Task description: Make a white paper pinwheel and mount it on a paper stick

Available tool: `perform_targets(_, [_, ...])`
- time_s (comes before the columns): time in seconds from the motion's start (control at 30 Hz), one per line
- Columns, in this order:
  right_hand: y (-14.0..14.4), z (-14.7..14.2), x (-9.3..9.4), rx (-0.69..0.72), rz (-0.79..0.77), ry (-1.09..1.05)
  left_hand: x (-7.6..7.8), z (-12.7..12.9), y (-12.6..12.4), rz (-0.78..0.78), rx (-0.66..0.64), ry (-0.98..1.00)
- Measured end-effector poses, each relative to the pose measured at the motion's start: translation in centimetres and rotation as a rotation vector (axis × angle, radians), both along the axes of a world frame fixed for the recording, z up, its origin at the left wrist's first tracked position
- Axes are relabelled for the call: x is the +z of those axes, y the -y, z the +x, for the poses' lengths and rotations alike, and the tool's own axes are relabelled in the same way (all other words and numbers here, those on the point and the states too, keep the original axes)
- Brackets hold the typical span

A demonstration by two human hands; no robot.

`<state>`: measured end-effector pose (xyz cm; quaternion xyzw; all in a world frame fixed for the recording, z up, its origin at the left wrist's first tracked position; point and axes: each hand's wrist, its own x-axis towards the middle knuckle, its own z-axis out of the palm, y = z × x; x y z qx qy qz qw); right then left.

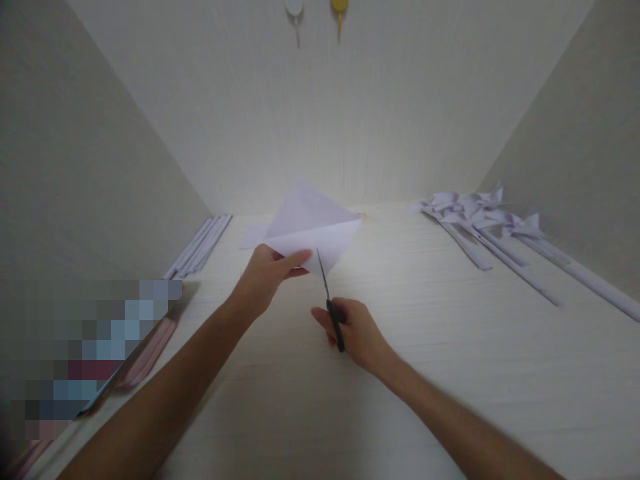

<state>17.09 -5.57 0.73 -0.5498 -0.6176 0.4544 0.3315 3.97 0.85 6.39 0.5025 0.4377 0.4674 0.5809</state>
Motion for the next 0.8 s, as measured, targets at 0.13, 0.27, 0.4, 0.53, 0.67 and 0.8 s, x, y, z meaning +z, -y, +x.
perform_targets(0.13, [0.1, 0.0, 0.1, 0.056, -0.02, 0.021, 0.4, -0.5, -0.5, 0.086, 0.179, 0.083])
perform_targets(0.27, [0.2, 0.0, 0.1, 0.043, -0.012, -0.009, 0.7, -1.3, -1.0, 0.131, 0.251, 0.124])
perform_targets(0.4, [0.1, 0.1, -0.2, -0.057, 0.056, -0.097, 0.6, -1.7, -1.3, 0.104, 0.23, 0.069])
perform_targets(0.53, [-0.3, 0.4, 0.0, -0.276, 0.084, -0.221, 0.6, -1.9, -1.5, 0.087, 0.099, -0.062])
perform_targets(0.67, [-0.5, 0.9, 0.5, -0.531, 0.177, -0.292, 0.4, -2.2, -1.7, 0.093, -0.117, -0.289])
perform_targets(0.8, [-0.7, 1.3, 0.3, -0.605, 0.302, -0.346, 0.0, -2.4, -1.8, 0.146, -0.34, -0.511])
